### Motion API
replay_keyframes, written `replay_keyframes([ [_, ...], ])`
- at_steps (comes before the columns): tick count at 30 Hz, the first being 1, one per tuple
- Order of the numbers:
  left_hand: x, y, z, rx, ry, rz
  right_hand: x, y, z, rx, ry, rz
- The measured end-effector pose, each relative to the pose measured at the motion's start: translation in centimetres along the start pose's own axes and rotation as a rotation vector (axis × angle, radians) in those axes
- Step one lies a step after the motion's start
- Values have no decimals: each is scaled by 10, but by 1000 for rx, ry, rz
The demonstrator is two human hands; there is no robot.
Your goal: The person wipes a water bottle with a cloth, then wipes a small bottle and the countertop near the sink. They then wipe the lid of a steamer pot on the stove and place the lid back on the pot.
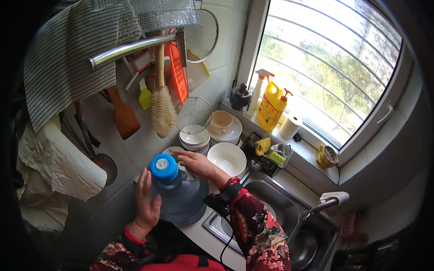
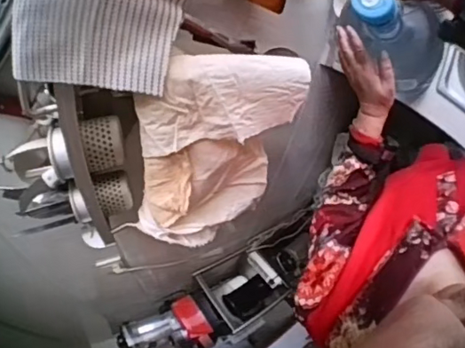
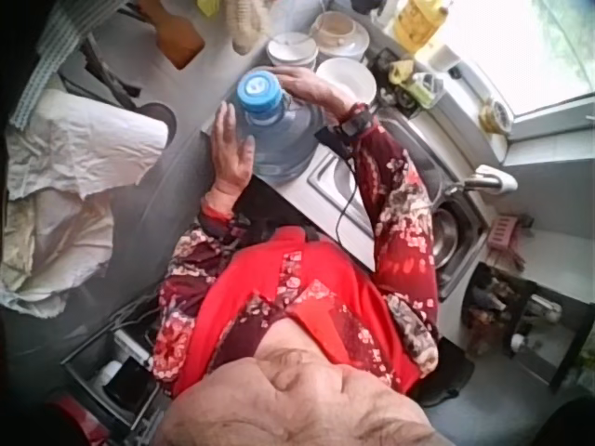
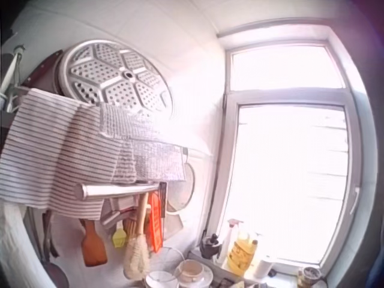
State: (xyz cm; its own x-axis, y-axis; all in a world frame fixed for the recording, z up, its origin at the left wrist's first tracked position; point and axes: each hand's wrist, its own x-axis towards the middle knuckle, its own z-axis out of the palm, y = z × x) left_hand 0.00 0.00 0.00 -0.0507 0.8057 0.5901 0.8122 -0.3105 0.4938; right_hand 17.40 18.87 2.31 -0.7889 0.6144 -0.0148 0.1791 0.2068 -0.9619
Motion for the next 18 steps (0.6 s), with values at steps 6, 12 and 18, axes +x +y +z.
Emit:
replay_keyframes([
  [6, 0, -1, 7, -4, 22, 16, -47, 43, 20, 523, 235, -131],
  [12, 2, 2, 9, -26, 26, 30, -75, 126, 99, 306, 757, -235],
  [18, 0, -1, 9, -33, -1, 50, -104, 155, 175, -217, 935, -235],
])
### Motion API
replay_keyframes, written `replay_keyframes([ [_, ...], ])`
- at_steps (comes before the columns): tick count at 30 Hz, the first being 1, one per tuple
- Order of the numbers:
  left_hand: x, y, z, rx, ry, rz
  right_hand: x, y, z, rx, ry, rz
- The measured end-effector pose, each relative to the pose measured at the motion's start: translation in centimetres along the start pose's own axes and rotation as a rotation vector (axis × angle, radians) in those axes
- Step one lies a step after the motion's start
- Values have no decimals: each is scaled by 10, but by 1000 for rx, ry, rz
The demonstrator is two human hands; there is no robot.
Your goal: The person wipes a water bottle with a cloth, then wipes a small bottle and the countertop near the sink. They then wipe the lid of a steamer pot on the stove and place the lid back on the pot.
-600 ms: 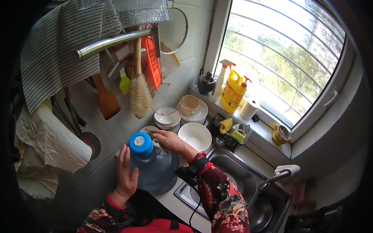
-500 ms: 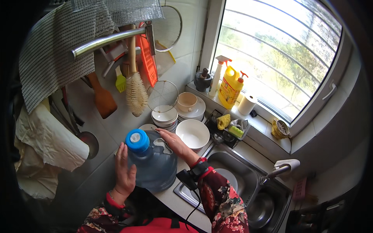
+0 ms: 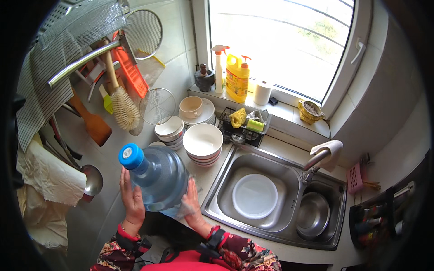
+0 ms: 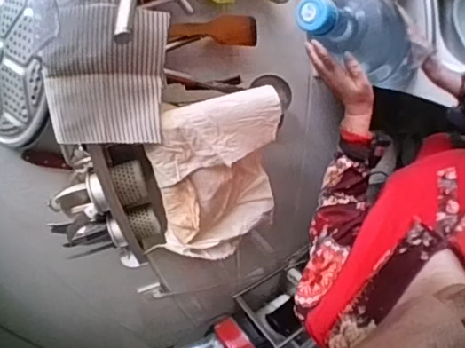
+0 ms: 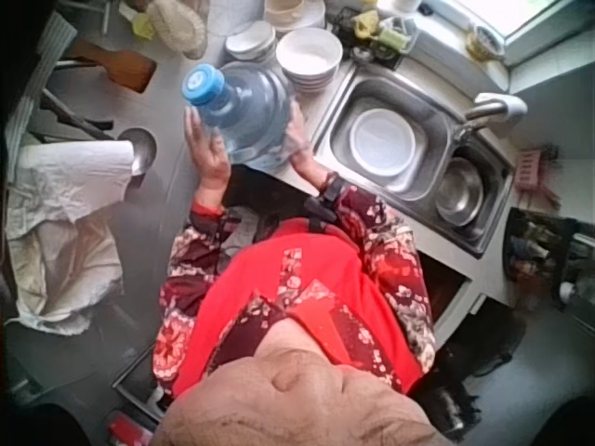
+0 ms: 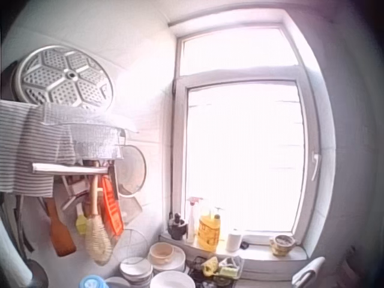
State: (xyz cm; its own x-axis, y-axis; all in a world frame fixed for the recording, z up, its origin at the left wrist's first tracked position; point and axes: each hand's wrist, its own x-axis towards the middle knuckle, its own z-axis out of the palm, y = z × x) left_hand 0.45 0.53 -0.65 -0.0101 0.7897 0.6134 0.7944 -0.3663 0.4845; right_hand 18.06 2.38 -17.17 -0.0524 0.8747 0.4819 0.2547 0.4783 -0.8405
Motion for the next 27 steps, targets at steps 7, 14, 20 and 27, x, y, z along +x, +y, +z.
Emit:
replay_keyframes([
  [7, -1, -1, -3, 18, -17, 9, 46, 20, -2, 359, 4, 71],
  [14, -2, -3, -3, 25, -3, 20, 68, 92, 22, 730, -239, 268],
  [20, -1, -1, -1, 35, 14, 19, 30, 110, 36, 336, -41, 192],
  [27, -3, -2, -2, 61, 26, 22, 8, 20, 19, 421, 61, 431],
])
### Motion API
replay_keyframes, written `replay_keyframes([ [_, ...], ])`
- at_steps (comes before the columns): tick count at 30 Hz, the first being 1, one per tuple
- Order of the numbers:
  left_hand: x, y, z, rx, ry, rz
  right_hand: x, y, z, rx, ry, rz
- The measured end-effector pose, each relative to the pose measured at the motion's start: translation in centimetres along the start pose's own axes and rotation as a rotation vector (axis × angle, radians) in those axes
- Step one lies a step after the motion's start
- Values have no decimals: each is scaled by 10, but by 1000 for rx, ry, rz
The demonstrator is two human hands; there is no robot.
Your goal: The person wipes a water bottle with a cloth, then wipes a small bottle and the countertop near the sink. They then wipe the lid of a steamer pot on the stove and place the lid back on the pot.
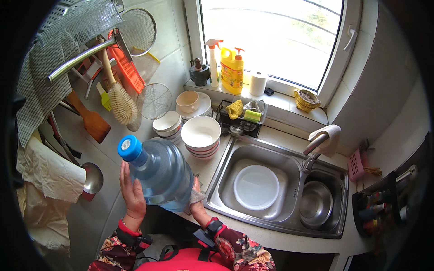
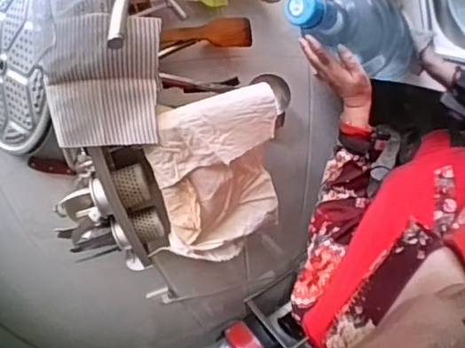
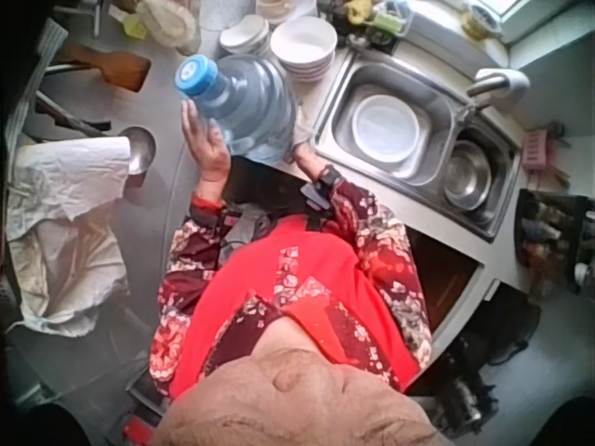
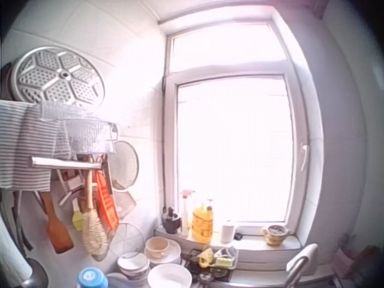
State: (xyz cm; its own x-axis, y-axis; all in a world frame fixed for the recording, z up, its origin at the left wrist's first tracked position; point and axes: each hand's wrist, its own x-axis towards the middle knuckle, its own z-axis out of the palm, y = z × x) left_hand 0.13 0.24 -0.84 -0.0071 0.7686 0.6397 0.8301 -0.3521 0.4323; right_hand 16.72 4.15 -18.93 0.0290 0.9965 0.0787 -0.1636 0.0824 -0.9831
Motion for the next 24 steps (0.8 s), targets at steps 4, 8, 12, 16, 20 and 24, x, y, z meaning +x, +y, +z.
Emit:
replay_keyframes([
  [4, -2, -2, -2, -7, 0, -1, 0, -53, 1, 16, -29, -242],
  [8, 1, -2, 0, -22, 1, 21, 24, -67, 2, -5, -17, -374],
  [12, 0, -9, 2, -14, 22, 31, 0, -62, 13, -312, 59, -438],
  [16, 2, -5, 8, -15, 0, 46, -36, -31, 23, -213, 174, -318],
  [20, -7, -25, 10, -75, 18, 48, -69, -46, 31, -207, 135, -313],
  [24, -7, -30, 14, -70, 19, 69, -79, -43, 51, -223, 259, -321],
])
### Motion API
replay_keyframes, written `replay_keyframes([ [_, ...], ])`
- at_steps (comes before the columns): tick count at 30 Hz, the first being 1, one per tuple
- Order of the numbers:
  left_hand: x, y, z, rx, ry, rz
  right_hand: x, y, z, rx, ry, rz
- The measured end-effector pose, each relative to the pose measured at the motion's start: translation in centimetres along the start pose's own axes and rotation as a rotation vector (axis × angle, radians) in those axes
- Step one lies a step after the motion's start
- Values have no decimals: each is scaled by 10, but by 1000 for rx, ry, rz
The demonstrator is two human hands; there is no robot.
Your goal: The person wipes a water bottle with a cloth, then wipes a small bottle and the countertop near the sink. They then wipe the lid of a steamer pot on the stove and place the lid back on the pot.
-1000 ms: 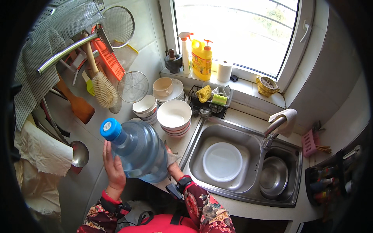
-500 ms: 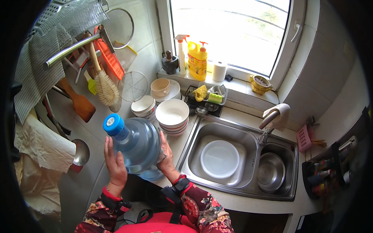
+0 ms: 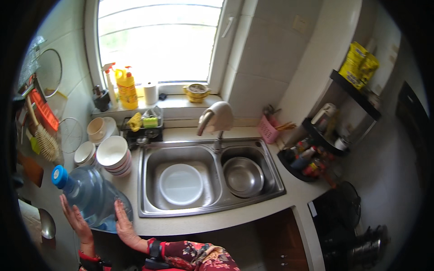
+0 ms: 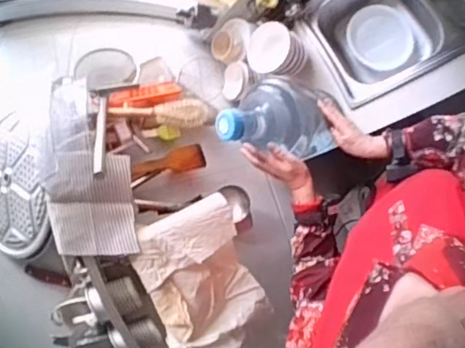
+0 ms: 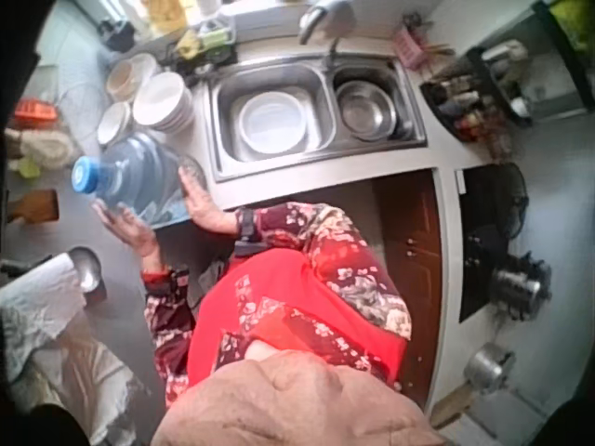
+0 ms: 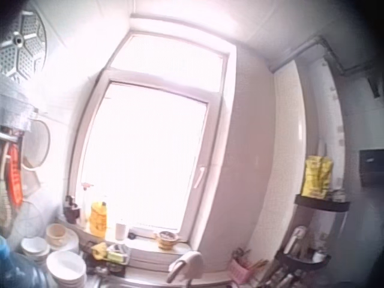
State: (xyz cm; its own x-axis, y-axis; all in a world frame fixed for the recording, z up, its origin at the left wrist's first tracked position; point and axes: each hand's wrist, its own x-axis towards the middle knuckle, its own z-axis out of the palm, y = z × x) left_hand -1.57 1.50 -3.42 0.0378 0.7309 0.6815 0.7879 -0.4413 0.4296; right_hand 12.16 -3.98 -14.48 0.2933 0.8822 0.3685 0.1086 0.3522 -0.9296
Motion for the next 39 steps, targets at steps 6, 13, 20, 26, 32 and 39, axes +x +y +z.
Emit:
replay_keyframes([
  [6, 1, -5, 7, -13, 28, 18, 3, -6, -2, 44, -2, 117],
  [13, 2, -11, 4, 45, 35, 19, 15, 7, -17, -10, 54, 6],
  [20, 0, -3, 9, 46, 61, 18, 10, 13, -24, -50, 57, 62],
  [26, 0, -7, 8, 54, 87, 38, 16, -6, -44, 6, -237, 125],
  [32, 0, -16, 20, -313, 183, 17, 8, -42, -120, 411, -492, 340],
  [39, 3, 13, 0, 248, 144, -56, -21, -49, -244, 392, -299, 542],
])
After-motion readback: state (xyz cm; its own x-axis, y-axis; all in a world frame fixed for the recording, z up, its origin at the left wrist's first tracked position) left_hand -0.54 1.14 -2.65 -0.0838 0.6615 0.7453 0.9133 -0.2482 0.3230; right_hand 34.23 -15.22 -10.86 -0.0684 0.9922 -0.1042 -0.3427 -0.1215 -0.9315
